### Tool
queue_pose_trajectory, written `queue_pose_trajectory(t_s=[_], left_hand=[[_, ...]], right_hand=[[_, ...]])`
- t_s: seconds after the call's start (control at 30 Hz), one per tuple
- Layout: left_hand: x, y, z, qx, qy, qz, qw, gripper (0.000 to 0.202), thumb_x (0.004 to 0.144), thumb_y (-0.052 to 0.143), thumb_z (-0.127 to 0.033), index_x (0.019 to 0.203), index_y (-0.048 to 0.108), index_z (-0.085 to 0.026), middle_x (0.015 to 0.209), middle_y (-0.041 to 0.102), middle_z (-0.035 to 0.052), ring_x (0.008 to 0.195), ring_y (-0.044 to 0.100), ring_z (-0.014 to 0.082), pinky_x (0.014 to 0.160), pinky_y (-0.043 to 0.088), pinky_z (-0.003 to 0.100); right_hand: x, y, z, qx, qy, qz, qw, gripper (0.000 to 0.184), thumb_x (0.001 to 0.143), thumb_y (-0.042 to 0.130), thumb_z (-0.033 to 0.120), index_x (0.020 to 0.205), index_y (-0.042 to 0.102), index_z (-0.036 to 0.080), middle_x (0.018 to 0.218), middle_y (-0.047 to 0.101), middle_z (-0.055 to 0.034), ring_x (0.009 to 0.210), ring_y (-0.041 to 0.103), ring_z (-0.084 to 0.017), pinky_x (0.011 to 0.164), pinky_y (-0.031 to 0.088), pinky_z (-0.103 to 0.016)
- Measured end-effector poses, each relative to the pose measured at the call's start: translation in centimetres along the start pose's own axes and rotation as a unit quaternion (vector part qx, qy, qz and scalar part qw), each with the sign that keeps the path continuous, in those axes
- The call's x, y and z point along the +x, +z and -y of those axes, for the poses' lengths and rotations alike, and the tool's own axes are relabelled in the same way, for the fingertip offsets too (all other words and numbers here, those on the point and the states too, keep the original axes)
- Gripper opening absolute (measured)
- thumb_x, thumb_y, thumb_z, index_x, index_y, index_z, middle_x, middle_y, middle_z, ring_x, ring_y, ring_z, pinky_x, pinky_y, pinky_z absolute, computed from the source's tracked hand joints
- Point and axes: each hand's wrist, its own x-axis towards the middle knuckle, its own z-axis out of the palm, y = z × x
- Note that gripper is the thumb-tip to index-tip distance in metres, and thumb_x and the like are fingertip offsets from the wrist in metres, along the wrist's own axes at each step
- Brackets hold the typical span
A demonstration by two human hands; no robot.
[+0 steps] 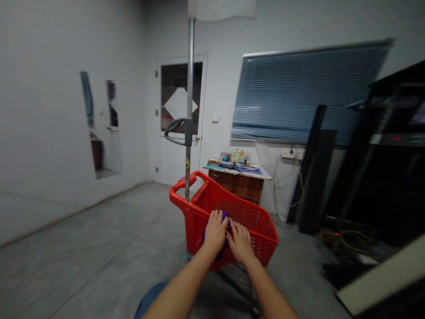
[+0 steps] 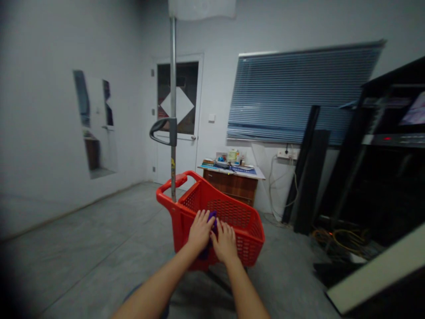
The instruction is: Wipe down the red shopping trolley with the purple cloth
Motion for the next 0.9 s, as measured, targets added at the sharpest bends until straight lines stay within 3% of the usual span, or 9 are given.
queue_pose_trajectory(t_s=[0.07,0.23,0.3,0.43,0.53,0.6,0.77,0.83,0.9], left_hand=[[0.0,-0.4,0.7,-0.002,0.016,-0.003,1.000,0.037,0.096,0.045,-0.025,0.130,0.060,-0.025,0.143,0.055,0.0114,0.135,0.047,0.0264,0.118,0.026,0.051],[-0.9,-3.0,7.0,0.049,-0.047,-0.065,0.996,0.042,0.094,0.040,-0.017,0.131,0.059,-0.022,0.146,0.052,0.0120,0.140,0.041,0.0275,0.119,0.023,0.052],[-0.8,-3.2,8.2,0.052,-0.065,-0.077,0.994,0.043,0.094,0.039,-0.015,0.132,0.058,-0.022,0.147,0.050,0.0115,0.140,0.039,0.0272,0.119,0.021,0.053],[0.6,-1.4,6.0,0.035,-0.060,-0.055,0.996,0.039,0.096,0.039,-0.020,0.128,0.061,-0.021,0.145,0.052,0.0119,0.138,0.042,0.0283,0.118,0.023,0.055],[2.1,0.0,3.5,0.012,-0.012,-0.017,1.000,0.035,0.097,0.041,-0.027,0.125,0.062,-0.023,0.143,0.055,0.0111,0.135,0.046,0.0276,0.116,0.027,0.052],[3.0,0.1,3.2,0.005,0.029,0.005,1.000,0.033,0.097,0.043,-0.029,0.123,0.063,-0.024,0.138,0.059,0.0098,0.130,0.050,0.0259,0.116,0.029,0.049],[4.5,-2.1,7.5,0.031,0.037,-0.002,0.999,0.027,0.096,0.045,-0.027,0.112,0.065,-0.022,0.104,0.069,0.0080,0.108,0.060,0.0229,0.118,0.024,0.049],[4.7,-2.6,9.1,0.039,0.029,-0.006,0.999,0.027,0.096,0.043,-0.025,0.111,0.065,-0.022,0.101,0.069,0.0073,0.105,0.061,0.0227,0.117,0.024,0.049],[4.7,-2.2,9.4,0.040,0.029,-0.006,0.999,0.030,0.096,0.041,-0.021,0.114,0.065,-0.022,0.104,0.068,0.0077,0.107,0.060,0.0231,0.117,0.025,0.049]], right_hand=[[0.0,-0.1,-0.3,0.001,-0.008,0.003,1.000,0.061,0.099,0.027,0.050,0.152,0.032,0.021,0.150,0.044,-0.0092,0.140,0.036,-0.023,0.117,0.022,-0.043],[0.3,0.2,-1.0,0.004,-0.016,0.010,1.000,0.062,0.098,0.027,0.050,0.154,0.026,0.022,0.152,0.041,-0.0073,0.141,0.035,-0.022,0.118,0.021,-0.043],[0.5,0.4,-1.0,0.007,-0.011,0.005,1.000,0.062,0.098,0.028,0.050,0.154,0.027,0.023,0.152,0.042,-0.0072,0.141,0.035,-0.022,0.118,0.021,-0.043],[1.2,0.5,-0.9,0.029,-0.002,0.009,1.000,0.060,0.099,0.024,0.048,0.153,0.028,0.023,0.151,0.043,-0.0067,0.140,0.036,-0.021,0.117,0.021,-0.043],[2.0,0.2,-1.1,0.044,0.003,0.017,0.999,0.058,0.100,0.023,0.046,0.153,0.028,0.024,0.152,0.042,-0.0050,0.140,0.035,-0.021,0.118,0.020,-0.042],[2.7,0.0,-1.3,0.051,0.007,0.022,0.998,0.057,0.100,0.023,0.045,0.153,0.029,0.024,0.152,0.043,-0.0047,0.139,0.036,-0.021,0.118,0.020,-0.042],[4.0,0.7,-1.7,0.061,0.000,0.010,0.998,0.054,0.100,0.024,0.044,0.150,0.035,0.026,0.149,0.047,-0.0038,0.138,0.039,-0.019,0.117,0.024,-0.040],[4.1,1.3,-1.5,0.053,0.007,-0.002,0.999,0.055,0.100,0.026,0.046,0.150,0.036,0.026,0.149,0.047,-0.0043,0.139,0.038,-0.019,0.118,0.023,-0.041],[4.0,1.8,-1.2,0.048,0.018,-0.009,0.999,0.056,0.099,0.028,0.049,0.151,0.035,0.026,0.150,0.046,-0.0042,0.140,0.037,-0.021,0.118,0.023,-0.043]])
